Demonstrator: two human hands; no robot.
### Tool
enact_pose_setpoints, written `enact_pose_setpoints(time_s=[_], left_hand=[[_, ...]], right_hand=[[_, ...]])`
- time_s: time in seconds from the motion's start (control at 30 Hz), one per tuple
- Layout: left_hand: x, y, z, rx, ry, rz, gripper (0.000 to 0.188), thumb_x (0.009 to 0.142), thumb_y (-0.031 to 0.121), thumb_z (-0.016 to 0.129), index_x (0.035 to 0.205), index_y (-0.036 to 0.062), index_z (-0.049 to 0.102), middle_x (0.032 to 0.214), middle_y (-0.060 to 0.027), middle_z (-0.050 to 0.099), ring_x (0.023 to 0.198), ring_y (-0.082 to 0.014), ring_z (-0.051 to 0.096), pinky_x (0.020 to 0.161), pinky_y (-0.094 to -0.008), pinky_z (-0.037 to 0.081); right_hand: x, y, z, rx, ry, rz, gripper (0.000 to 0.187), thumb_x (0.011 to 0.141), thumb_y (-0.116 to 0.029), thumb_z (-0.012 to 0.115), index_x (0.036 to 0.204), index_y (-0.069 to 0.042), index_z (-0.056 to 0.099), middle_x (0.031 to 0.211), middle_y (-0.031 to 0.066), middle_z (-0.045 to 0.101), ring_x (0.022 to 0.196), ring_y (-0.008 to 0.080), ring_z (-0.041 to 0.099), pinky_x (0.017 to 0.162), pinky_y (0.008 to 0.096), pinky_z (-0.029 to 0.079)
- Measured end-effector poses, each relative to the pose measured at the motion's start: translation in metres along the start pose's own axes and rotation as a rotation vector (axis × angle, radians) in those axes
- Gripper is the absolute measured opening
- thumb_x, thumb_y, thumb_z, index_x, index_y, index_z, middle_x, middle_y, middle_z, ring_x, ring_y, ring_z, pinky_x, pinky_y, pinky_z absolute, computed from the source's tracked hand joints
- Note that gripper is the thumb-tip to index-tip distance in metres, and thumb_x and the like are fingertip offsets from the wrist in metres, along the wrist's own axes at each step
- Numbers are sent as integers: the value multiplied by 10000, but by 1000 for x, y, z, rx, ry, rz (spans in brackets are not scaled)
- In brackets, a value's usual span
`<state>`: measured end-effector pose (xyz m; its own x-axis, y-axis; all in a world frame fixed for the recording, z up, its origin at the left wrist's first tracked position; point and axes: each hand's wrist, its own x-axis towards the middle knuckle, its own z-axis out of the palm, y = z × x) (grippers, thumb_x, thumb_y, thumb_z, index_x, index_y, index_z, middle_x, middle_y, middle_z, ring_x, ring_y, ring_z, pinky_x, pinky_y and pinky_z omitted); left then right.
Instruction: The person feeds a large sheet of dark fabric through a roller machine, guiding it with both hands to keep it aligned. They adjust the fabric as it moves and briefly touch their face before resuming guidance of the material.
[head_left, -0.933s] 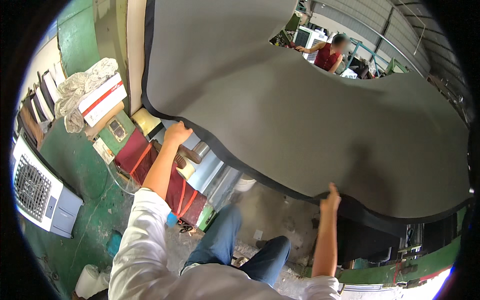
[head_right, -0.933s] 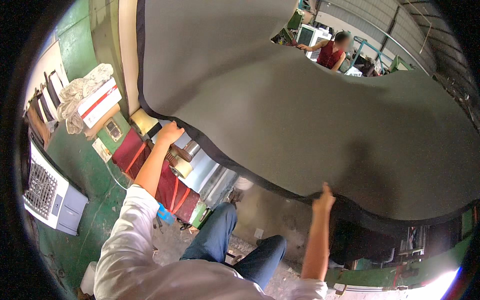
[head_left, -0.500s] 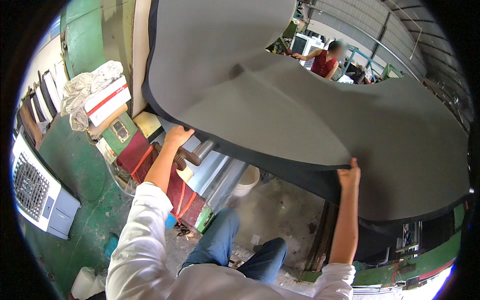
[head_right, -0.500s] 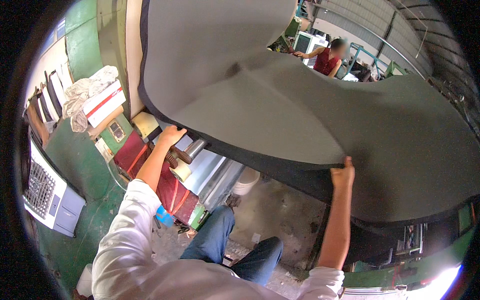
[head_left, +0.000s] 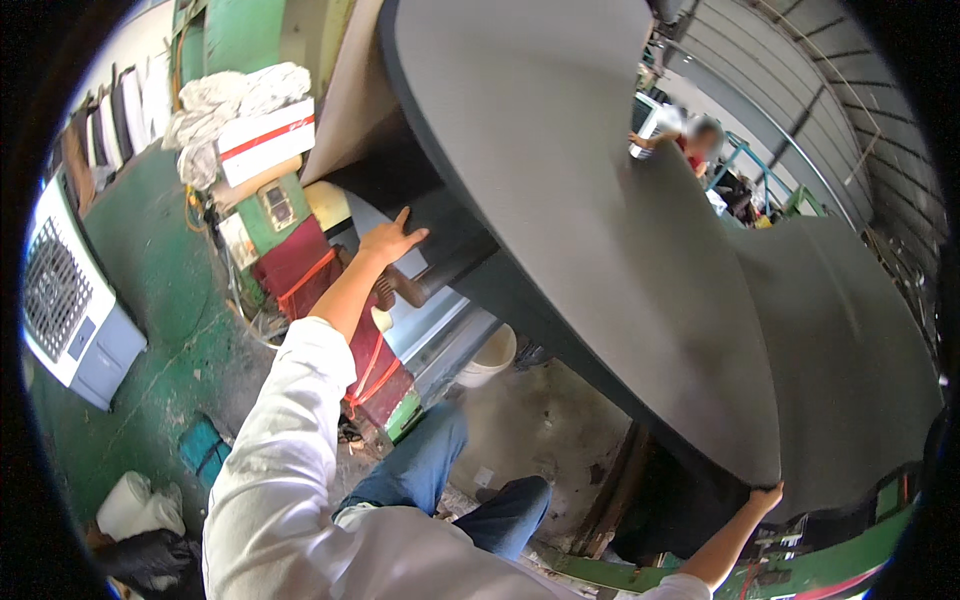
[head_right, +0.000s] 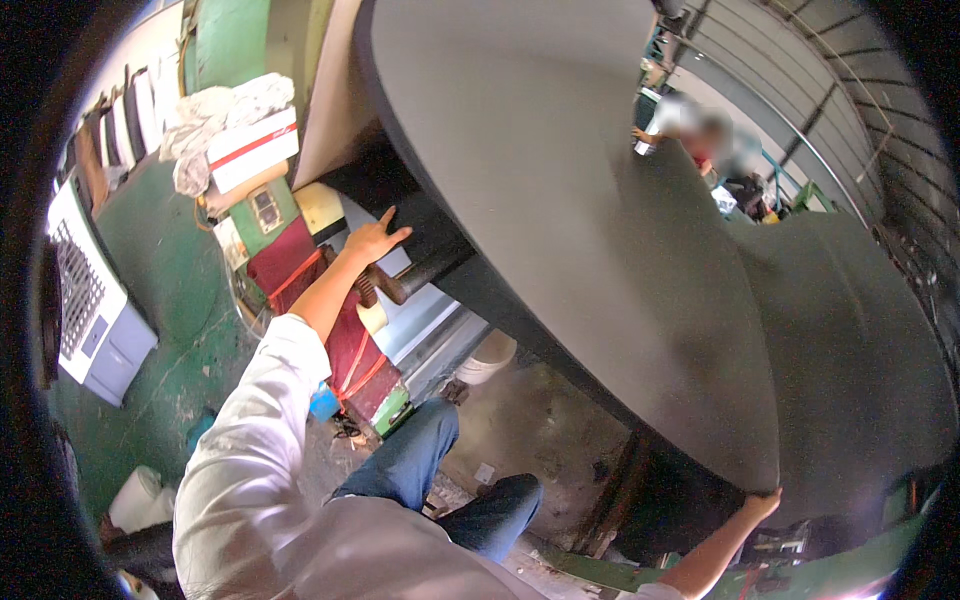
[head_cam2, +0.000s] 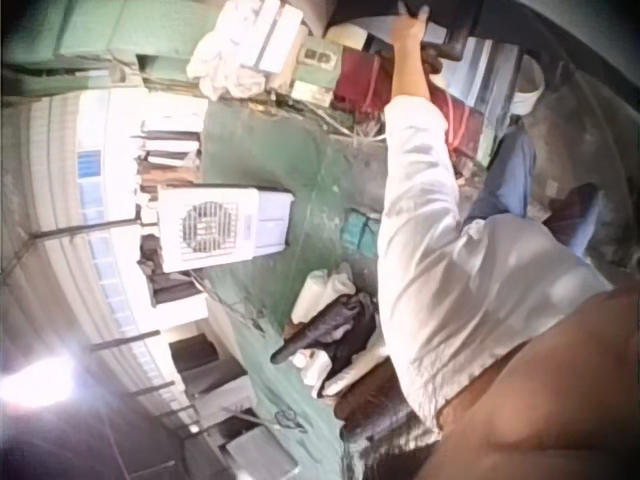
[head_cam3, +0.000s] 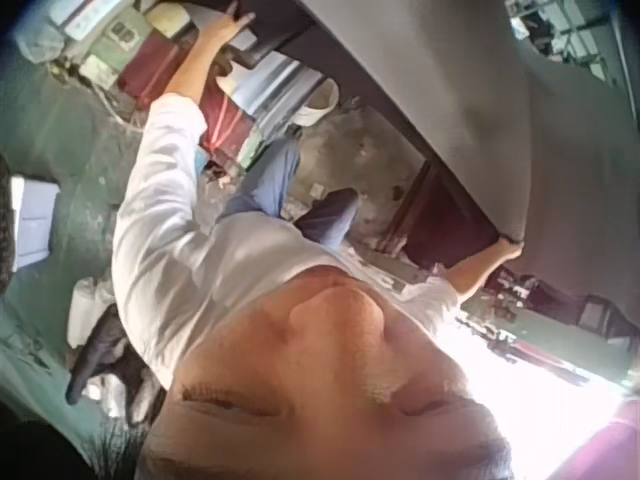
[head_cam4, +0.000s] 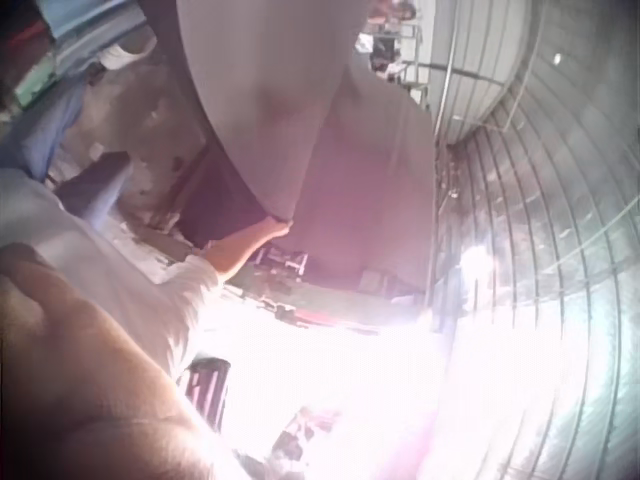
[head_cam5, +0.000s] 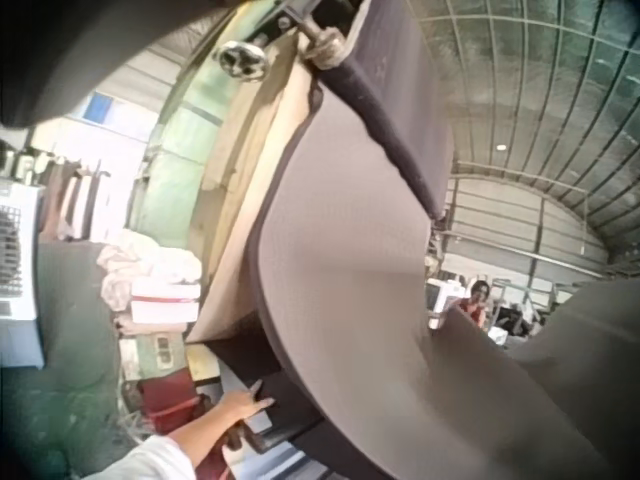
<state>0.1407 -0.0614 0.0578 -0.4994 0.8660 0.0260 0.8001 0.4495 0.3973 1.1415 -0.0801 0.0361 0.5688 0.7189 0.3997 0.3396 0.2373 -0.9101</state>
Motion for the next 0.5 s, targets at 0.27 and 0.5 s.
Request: enact_pose_setpoints(time_s=[0.27, 0.5], left_hand=[[2, 8, 0, 10, -34, -20, 816, 825, 500, 477, 1470, 152, 119, 1061, -202, 629, 957, -344, 618, 846, -422, 479], [1, 16, 7, -37, -31, -40, 707, 861, 443, 363, 1458, 114, 177, 1033, -216, 633, 929, -360, 622, 837, -443, 478]], right_hand=[[-26, 13, -87, -921, 474, -67, 337, 853, -174, 509, 1056, 87, 574, 961, 170, 621, 816, 270, 564, 751, 389, 479], [-82, -117, 21, -1292, 687, -101, 409, 805, -283, 626, 1051, 43, 632, 1044, 203, 642, 960, 328, 613, 868, 384, 483]])
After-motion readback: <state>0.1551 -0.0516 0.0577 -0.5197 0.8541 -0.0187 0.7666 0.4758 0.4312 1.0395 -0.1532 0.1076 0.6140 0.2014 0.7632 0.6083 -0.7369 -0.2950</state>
